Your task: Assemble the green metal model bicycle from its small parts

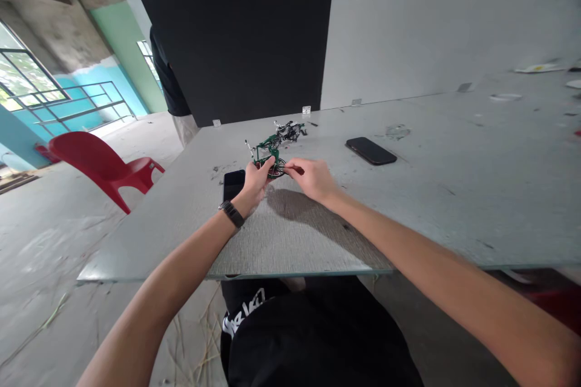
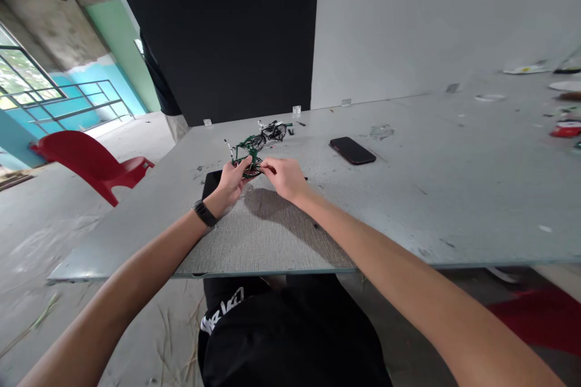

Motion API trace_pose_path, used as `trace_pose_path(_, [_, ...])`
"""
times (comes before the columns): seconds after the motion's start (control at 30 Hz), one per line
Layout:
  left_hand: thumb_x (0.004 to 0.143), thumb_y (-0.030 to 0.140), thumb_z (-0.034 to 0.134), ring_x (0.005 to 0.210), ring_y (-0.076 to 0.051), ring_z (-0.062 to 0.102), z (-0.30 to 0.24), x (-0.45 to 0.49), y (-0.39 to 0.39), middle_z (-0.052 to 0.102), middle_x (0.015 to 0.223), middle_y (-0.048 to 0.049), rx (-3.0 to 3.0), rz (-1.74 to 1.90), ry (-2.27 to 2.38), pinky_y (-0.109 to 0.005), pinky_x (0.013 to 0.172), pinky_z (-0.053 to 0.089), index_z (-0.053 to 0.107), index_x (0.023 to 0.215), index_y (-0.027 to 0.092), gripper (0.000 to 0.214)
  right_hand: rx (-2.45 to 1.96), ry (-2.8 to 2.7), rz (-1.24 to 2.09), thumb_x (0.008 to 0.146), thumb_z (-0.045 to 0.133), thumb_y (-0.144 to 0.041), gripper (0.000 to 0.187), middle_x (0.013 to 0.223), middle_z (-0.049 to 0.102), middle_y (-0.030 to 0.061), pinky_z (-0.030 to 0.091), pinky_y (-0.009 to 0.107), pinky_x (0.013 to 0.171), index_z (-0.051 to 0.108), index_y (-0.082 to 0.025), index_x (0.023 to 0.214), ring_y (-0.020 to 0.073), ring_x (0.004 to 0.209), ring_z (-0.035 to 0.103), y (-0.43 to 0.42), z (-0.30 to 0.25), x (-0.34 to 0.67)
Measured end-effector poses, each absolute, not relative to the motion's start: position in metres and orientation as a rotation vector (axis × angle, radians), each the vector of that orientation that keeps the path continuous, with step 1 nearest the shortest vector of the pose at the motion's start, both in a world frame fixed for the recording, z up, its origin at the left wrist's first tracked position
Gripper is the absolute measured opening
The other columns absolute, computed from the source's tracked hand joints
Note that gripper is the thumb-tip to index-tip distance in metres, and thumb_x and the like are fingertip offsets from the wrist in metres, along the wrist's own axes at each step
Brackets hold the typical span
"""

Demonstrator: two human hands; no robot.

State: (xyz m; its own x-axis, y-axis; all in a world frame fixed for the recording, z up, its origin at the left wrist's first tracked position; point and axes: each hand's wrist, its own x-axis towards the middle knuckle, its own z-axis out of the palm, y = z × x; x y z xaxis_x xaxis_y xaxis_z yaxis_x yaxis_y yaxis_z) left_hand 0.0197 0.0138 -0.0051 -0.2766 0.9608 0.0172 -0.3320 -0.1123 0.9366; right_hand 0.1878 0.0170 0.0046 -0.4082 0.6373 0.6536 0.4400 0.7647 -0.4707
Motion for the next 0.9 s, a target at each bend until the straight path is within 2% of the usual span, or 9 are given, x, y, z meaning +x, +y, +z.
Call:
trace_pose_path(0.27, [0.084, 0.025, 0.076, 0.067, -0.012, 0.064, -0.002, 0.02, 0.012, 0.068, 0.077, -0.0026, 0.886, 1.596, 1.065, -0.03, 0.074, 0.055, 0.063, 0.08, 0.014, 0.018, -0.726, -2.17, 0.128, 0.1, 0.054, -0.024, 0.023, 0.103, 0.079, 0.0087, 0.049, 0.033, 0.077, 0.077, -0.02, 0.105, 0.024, 0.091, 0.073, 0.026, 0.001, 0.192])
trace_pose_path(0.7, [0.084, 0.025, 0.078, 0.066, -0.01, 0.063, -0.008, 0.019, 0.015, 0.069, 0.079, -0.0027, 0.897, 1.581, 1.075, -0.029, 0.074, 0.055, 0.063, 0.086, 0.014, 0.018, -0.893, -2.088, 0.244, 0.095, 0.06, -0.027, 0.019, 0.078, 0.076, 0.0041, 0.042, 0.032, 0.067, 0.075, -0.022, 0.084, 0.0195, 0.07, 0.065, 0.019, 0.008, 0.188])
trace_pose_path(0.9, [0.082, 0.027, 0.081, 0.07, -0.012, 0.065, -0.013, 0.019, 0.018, 0.068, 0.078, -0.0022, 0.885, 1.592, 1.143, -0.029, 0.076, 0.055, 0.063, 0.091, 0.016, 0.023, -0.89, -2.155, 0.222, 0.093, 0.06, -0.024, 0.02, 0.082, 0.076, 0.0049, 0.041, 0.033, 0.068, 0.076, -0.022, 0.081, 0.0208, 0.075, 0.065, 0.021, 0.013, 0.188])
